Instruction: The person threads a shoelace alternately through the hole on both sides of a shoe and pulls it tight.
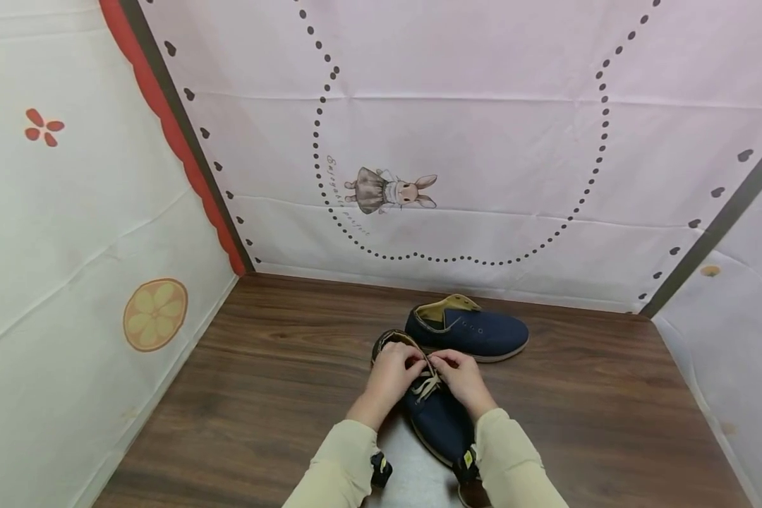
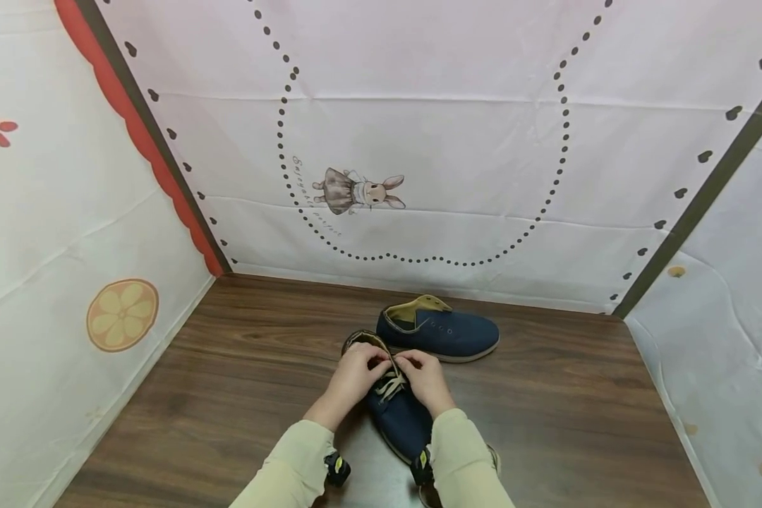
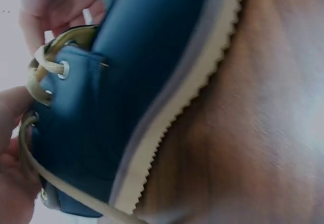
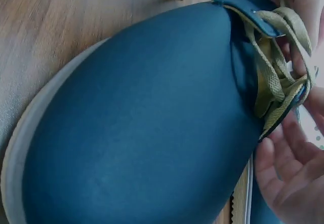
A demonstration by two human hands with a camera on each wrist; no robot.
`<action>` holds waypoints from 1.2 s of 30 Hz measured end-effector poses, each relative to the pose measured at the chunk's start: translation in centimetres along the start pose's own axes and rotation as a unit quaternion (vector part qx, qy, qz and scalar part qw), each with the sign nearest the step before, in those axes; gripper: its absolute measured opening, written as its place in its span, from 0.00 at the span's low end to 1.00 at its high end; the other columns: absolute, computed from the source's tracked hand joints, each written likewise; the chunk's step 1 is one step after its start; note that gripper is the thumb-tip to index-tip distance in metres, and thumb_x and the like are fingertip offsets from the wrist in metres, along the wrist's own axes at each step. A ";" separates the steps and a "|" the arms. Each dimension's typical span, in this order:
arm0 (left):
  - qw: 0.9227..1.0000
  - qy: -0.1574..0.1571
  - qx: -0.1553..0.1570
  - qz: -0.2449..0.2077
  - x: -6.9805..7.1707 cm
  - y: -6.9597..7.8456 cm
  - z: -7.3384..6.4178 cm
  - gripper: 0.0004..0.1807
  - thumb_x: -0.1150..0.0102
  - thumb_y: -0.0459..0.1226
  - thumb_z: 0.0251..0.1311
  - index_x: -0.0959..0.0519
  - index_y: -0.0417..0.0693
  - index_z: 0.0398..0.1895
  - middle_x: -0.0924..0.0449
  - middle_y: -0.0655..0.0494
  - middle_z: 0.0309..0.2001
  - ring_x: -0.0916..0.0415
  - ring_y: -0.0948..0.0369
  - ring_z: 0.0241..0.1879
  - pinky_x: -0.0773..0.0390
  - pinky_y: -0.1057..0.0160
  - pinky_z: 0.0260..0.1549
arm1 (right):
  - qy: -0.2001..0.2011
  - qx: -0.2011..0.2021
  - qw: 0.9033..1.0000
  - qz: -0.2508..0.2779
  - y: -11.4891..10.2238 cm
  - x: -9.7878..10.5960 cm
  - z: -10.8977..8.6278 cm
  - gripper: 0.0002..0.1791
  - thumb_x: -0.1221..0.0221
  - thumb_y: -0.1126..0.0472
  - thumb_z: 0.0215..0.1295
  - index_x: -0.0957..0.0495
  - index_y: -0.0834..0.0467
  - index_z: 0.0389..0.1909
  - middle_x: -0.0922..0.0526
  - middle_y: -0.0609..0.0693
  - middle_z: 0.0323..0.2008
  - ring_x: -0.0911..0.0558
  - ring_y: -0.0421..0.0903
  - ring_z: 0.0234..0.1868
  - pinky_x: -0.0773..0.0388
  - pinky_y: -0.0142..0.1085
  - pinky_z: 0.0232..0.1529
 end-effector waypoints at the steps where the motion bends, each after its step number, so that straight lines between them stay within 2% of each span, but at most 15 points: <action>1: 1.000 0.027 0.008 -0.001 0.3 -0.3 -0.4 0.10 0.37 0.47 0.55 0.19 0.53 0.36 0.26 0.57 0.40 0.33 0.56 0.46 0.35 0.55 0.48 | 0.004 -0.004 1.000 0.018 -0.1 0.1 0.1 0.09 0.44 0.64 0.64 0.20 0.66 0.38 0.18 0.56 0.33 0.22 0.45 0.32 0.25 0.36 0.35; 3: 0.996 0.070 0.043 -0.019 0.9 -1.1 -1.3 0.21 0.34 0.52 0.49 0.21 0.53 0.44 0.31 0.52 0.49 0.39 0.52 0.54 0.43 0.48 0.54 | 0.008 -0.013 0.999 0.049 -0.6 0.5 0.2 0.09 0.45 0.63 0.65 0.22 0.67 0.38 0.19 0.55 0.28 0.22 0.45 0.26 0.25 0.35 0.29; 5: 0.991 0.082 0.095 -0.045 1.0 -2.2 -2.1 0.33 0.33 0.57 0.45 0.26 0.53 0.53 0.38 0.49 0.56 0.46 0.48 0.59 0.47 0.42 0.55 | 0.002 -0.025 0.997 0.077 -1.4 1.0 0.5 0.11 0.47 0.62 0.67 0.24 0.67 0.41 0.19 0.56 0.27 0.20 0.47 0.24 0.25 0.36 0.27; 7: 0.985 0.062 0.146 -0.069 0.5 -3.0 -2.8 0.43 0.35 0.62 0.42 0.34 0.55 0.62 0.44 0.46 0.62 0.49 0.46 0.62 0.46 0.40 0.55 | -0.009 -0.032 0.996 0.085 -2.6 1.8 1.0 0.13 0.48 0.59 0.69 0.26 0.65 0.44 0.17 0.56 0.28 0.18 0.49 0.26 0.24 0.39 0.29; 9: 0.980 0.026 0.181 -0.085 -0.4 -3.4 -3.3 0.49 0.39 0.66 0.42 0.42 0.56 0.67 0.49 0.44 0.66 0.47 0.42 0.62 0.42 0.39 0.53 | -0.021 -0.023 0.997 0.071 -4.1 2.5 1.5 0.14 0.50 0.56 0.69 0.27 0.62 0.47 0.16 0.56 0.31 0.17 0.51 0.30 0.23 0.43 0.32; 11: 0.975 0.001 0.200 -0.093 -1.1 -3.4 -3.5 0.52 0.41 0.67 0.43 0.48 0.58 0.70 0.52 0.41 0.68 0.43 0.37 0.60 0.36 0.37 0.49 | -0.032 0.002 0.998 0.047 -5.7 3.1 2.1 0.14 0.51 0.55 0.70 0.27 0.60 0.48 0.16 0.56 0.34 0.17 0.52 0.34 0.23 0.46 0.36; 14: 0.971 -0.006 0.216 -0.104 -1.6 -3.1 -3.7 0.54 0.39 0.65 0.43 0.52 0.58 0.71 0.54 0.40 0.69 0.39 0.33 0.56 0.33 0.37 0.45 | -0.048 0.045 0.998 0.015 -8.0 3.8 2.7 0.15 0.52 0.55 0.71 0.27 0.60 0.48 0.17 0.57 0.37 0.17 0.52 0.38 0.25 0.50 0.42; 18: 0.969 -0.001 0.227 -0.100 -1.6 -3.0 -3.8 0.53 0.37 0.61 0.45 0.53 0.58 0.71 0.54 0.40 0.69 0.37 0.34 0.55 0.32 0.38 0.44 | -0.054 0.067 0.996 0.005 -10.0 4.4 3.4 0.16 0.52 0.54 0.70 0.27 0.60 0.49 0.17 0.57 0.39 0.18 0.50 0.41 0.26 0.49 0.44; 23: 0.970 -0.003 0.229 -0.086 -1.5 -3.1 -3.9 0.52 0.37 0.59 0.46 0.53 0.58 0.72 0.53 0.41 0.69 0.35 0.36 0.55 0.30 0.40 0.42 | -0.050 0.081 0.995 0.009 -11.3 4.9 4.0 0.16 0.52 0.53 0.70 0.27 0.60 0.49 0.17 0.57 0.38 0.17 0.49 0.40 0.24 0.45 0.43; 26: 0.970 -0.004 0.228 -0.082 -1.5 -3.1 -4.0 0.52 0.38 0.60 0.47 0.53 0.58 0.72 0.54 0.40 0.69 0.36 0.36 0.55 0.30 0.40 0.41 | -0.050 0.096 0.994 0.001 -11.5 5.0 4.2 0.16 0.52 0.54 0.70 0.27 0.61 0.49 0.18 0.58 0.38 0.18 0.49 0.40 0.24 0.45 0.43; 29: 0.972 -0.009 0.219 -0.085 -1.5 -3.1 -3.9 0.50 0.41 0.62 0.48 0.50 0.57 0.71 0.55 0.40 0.69 0.39 0.36 0.58 0.31 0.39 0.42 | -0.060 0.085 0.994 -0.018 -10.5 5.3 4.7 0.17 0.52 0.55 0.70 0.27 0.60 0.52 0.19 0.59 0.40 0.19 0.51 0.41 0.25 0.47 0.44; 31: 0.974 -0.018 0.209 -0.090 -1.3 -3.3 -3.8 0.45 0.43 0.64 0.49 0.42 0.57 0.69 0.54 0.40 0.69 0.42 0.36 0.60 0.32 0.39 0.45 | -0.060 0.068 0.994 -0.064 -9.0 6.0 5.2 0.17 0.52 0.56 0.71 0.29 0.57 0.57 0.21 0.59 0.44 0.20 0.52 0.44 0.26 0.47 0.44; 33: 0.977 -0.029 0.189 -0.090 -0.8 -3.6 -3.8 0.39 0.44 0.65 0.49 0.32 0.57 0.63 0.52 0.41 0.69 0.46 0.38 0.62 0.35 0.38 0.48 | -0.060 0.052 0.989 -0.123 -7.1 7.0 5.9 0.21 0.50 0.61 0.69 0.33 0.56 0.62 0.25 0.61 0.50 0.25 0.56 0.50 0.29 0.49 0.46; 34: 0.980 -0.034 0.175 -0.089 -0.5 -3.8 -3.9 0.36 0.43 0.65 0.49 0.28 0.57 0.59 0.51 0.41 0.68 0.47 0.39 0.63 0.36 0.38 0.49 | -0.063 0.045 0.984 -0.161 -6.0 7.5 6.2 0.25 0.48 0.63 0.66 0.36 0.56 0.64 0.29 0.62 0.55 0.29 0.58 0.54 0.32 0.53 0.49; 36: 0.987 -0.037 0.140 -0.070 0.3 -4.3 -4.1 0.31 0.40 0.64 0.46 0.23 0.60 0.51 0.48 0.44 0.67 0.51 0.41 0.64 0.40 0.38 0.52 | -0.075 0.032 0.966 -0.246 -3.9 8.3 6.8 0.35 0.43 0.66 0.58 0.43 0.57 0.68 0.40 0.63 0.63 0.39 0.63 0.61 0.39 0.58 0.53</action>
Point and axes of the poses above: each hand's wrist, its own z-axis towards the middle knuckle, its own x-axis out of the back of the hand, y = z × x, the point moved 6 cm from there along z, towards the middle knuckle
